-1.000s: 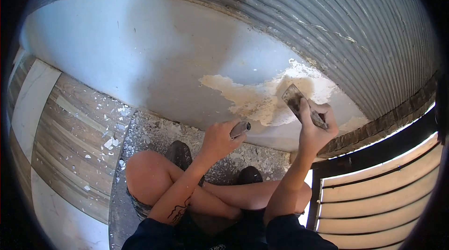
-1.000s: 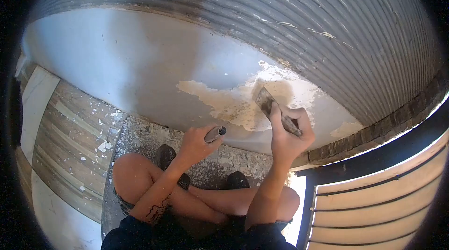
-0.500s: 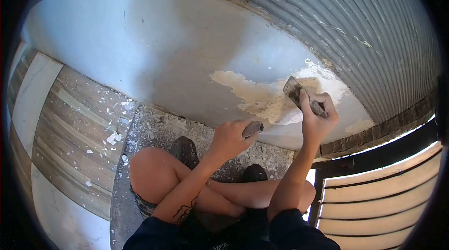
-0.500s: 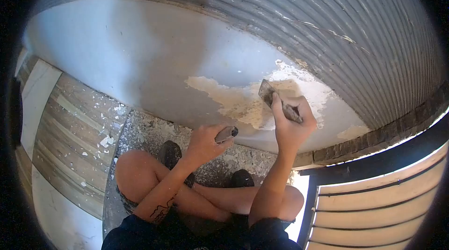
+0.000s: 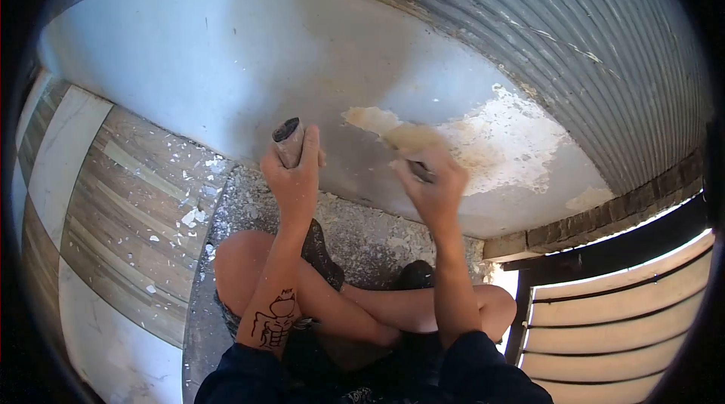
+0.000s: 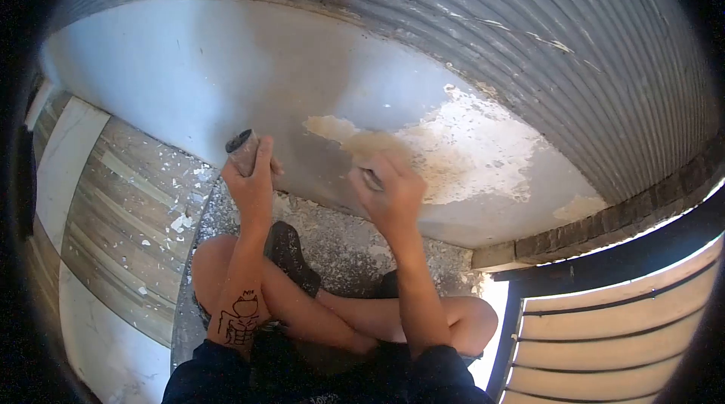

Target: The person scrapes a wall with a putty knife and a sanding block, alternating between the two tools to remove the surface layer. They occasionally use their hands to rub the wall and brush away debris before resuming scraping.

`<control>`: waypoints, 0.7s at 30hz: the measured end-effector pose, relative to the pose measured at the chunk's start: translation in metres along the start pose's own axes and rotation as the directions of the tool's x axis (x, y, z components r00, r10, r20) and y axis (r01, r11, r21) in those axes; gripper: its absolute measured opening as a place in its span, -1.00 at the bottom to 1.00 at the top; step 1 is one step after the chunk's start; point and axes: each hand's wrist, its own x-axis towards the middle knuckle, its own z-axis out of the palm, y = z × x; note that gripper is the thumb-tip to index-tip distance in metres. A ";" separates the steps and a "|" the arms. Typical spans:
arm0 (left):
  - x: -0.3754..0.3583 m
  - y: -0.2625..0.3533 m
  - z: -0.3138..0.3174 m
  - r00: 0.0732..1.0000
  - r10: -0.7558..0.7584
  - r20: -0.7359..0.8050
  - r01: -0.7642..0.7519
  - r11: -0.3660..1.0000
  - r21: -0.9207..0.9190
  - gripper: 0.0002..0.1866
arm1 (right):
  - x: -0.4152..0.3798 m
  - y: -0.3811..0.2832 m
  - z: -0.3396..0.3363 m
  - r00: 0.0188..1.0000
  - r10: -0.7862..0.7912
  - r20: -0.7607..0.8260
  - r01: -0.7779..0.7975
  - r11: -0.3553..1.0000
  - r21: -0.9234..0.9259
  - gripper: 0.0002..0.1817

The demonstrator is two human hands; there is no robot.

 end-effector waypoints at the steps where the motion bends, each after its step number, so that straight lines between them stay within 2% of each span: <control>1: 0.002 0.004 0.000 1.000 -0.004 -0.003 0.004 1.000 0.007 -0.82 | 0.004 -0.008 -0.009 1.000 0.006 0.005 -0.006 1.000 0.004 -0.86; 3: 0.001 0.006 0.004 1.000 -0.020 -0.003 0.020 1.000 -0.004 -0.81 | 0.010 -0.022 -0.022 0.991 -0.075 -0.111 0.076 0.997 0.004 -0.86; 4: -0.001 0.003 0.006 1.000 -0.029 -0.008 0.029 1.000 -0.006 -0.81 | 0.011 -0.017 -0.013 0.992 -0.074 -0.101 0.074 0.997 0.001 -0.86; 6: -0.006 -0.001 0.009 0.994 -0.084 0.074 0.085 0.996 -0.007 -0.79 | 0.012 -0.003 0.010 0.984 -0.177 0.034 0.180 0.973 -0.147 -0.87; 11: -0.009 -0.009 0.009 0.989 -0.116 0.095 0.113 0.993 0.037 -0.78 | 0.012 -0.006 0.003 0.989 -0.136 0.061 0.144 0.978 -0.152 -0.87; 13: -0.007 -0.009 0.009 0.989 -0.120 0.082 0.118 0.992 0.034 -0.77 | 0.015 -0.020 -0.012 0.996 -0.080 -0.030 0.079 0.996 -0.038 -0.88; 16: -0.008 -0.006 0.009 0.990 -0.118 0.081 0.118 0.993 0.008 -0.78 | 0.018 -0.033 -0.029 0.996 -0.066 -0.064 0.065 0.998 -0.024 -0.89; 17: -0.009 -0.005 0.010 0.983 -0.161 0.085 0.159 0.987 0.028 -0.78 | 0.016 -0.019 -0.012 0.993 -0.036 -0.112 0.042 0.998 0.046 -0.88; 19: -0.012 -0.005 0.013 0.973 -0.210 0.096 0.206 0.977 0.048 -0.79 | 0.012 0.006 0.031 0.982 -0.186 0.036 0.188 0.981 -0.038 -0.86; 20: -0.014 -0.006 0.014 0.976 -0.191 0.107 0.188 0.982 0.038 -0.80 | 0.006 0.003 0.037 0.983 -0.179 0.032 0.181 0.983 -0.041 -0.86; 21: -0.012 -0.007 0.013 0.980 -0.164 0.116 0.162 0.986 0.028 -0.80 | 0.002 -0.001 0.045 0.968 -0.216 0.130 0.233 0.963 -0.136 -0.85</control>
